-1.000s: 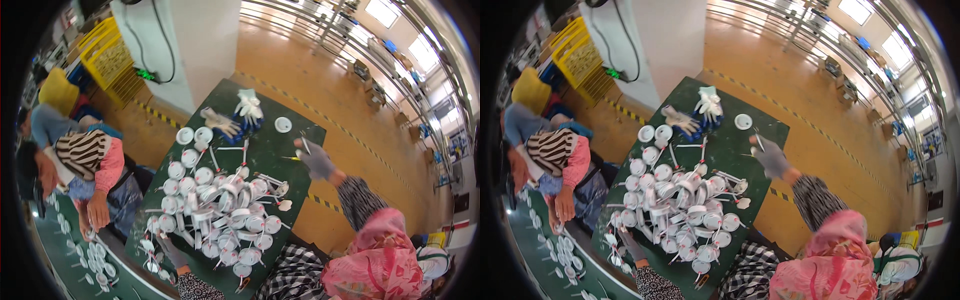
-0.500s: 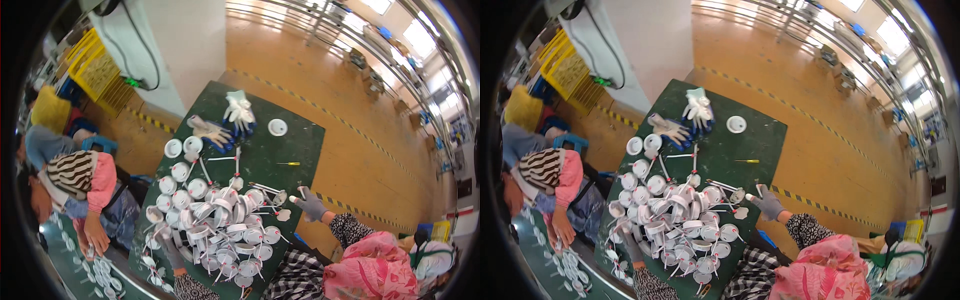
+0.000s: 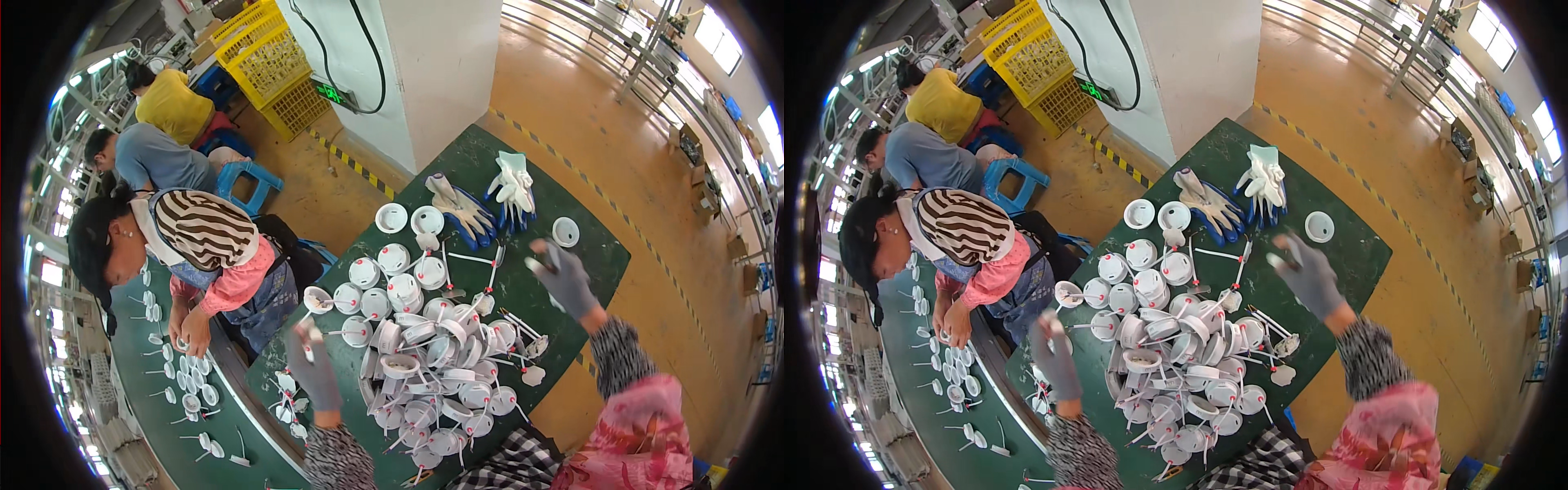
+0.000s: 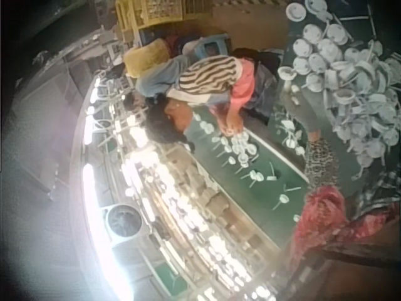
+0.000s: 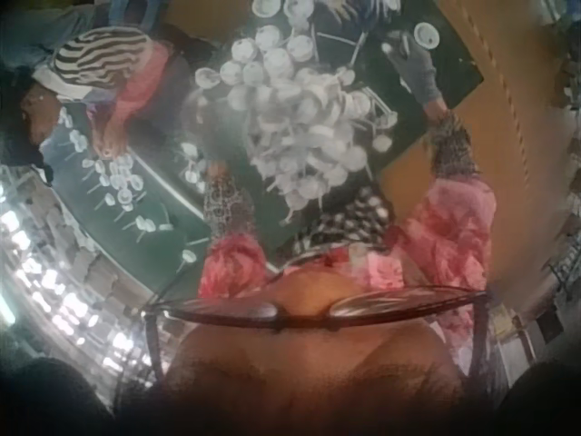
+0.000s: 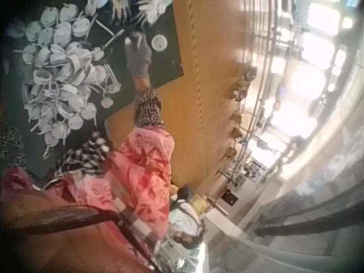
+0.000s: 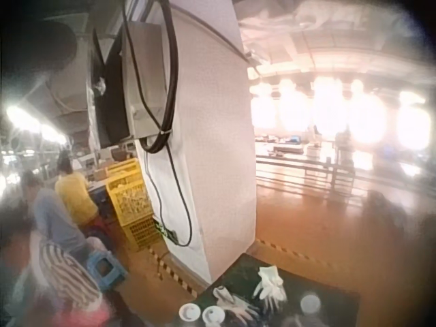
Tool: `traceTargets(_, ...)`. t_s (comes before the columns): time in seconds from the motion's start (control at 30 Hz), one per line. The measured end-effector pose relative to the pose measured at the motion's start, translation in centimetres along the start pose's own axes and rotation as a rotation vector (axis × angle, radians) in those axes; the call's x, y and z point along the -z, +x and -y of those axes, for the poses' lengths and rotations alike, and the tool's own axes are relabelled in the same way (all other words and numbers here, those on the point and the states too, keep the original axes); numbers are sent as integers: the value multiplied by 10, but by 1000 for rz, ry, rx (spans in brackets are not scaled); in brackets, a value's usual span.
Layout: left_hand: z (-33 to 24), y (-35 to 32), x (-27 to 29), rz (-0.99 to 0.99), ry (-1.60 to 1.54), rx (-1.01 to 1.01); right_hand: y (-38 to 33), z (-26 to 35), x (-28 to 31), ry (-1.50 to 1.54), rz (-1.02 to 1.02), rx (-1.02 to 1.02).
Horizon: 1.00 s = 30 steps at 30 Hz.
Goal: The person assembles LED light fixtures along a workstation by gathering components, threading wires through plastic housings, and pressing the LED circuit boards into the housings by hand.
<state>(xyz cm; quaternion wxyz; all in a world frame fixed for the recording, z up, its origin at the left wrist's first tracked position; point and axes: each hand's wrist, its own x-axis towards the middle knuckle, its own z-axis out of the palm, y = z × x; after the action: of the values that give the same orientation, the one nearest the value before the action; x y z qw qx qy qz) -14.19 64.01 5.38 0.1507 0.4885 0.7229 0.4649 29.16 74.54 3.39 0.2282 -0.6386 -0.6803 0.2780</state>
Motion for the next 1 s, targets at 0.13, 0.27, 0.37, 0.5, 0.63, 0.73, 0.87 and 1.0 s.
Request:
traceTargets(0.13,-61,111,-64,305,-121,-35,118,48,-18,-334,389,172)
traceTargets(0.27,-24,191,-154,668,384,-407,192,58,-78,-464,532,375)
traceTargets(0.37,-18,204,-209,826,620,-397,220,58,-113,-695,579,614)
traceTargets(0.5,-26,201,-249,1066,736,-272,233,39,-134,-749,717,613)
traceTargets(0.63,-4,196,-251,1038,762,-334,243,43,-161,-752,664,748)
traceTargets(0.73,-21,196,-251,1048,774,-314,239,55,-151,-751,702,682)
traceTargets(0.87,-19,196,-264,1029,765,-400,236,55,-140,-634,664,661)
traceTargets(1.0,-42,208,-243,955,808,-387,216,51,-129,-577,242,666)
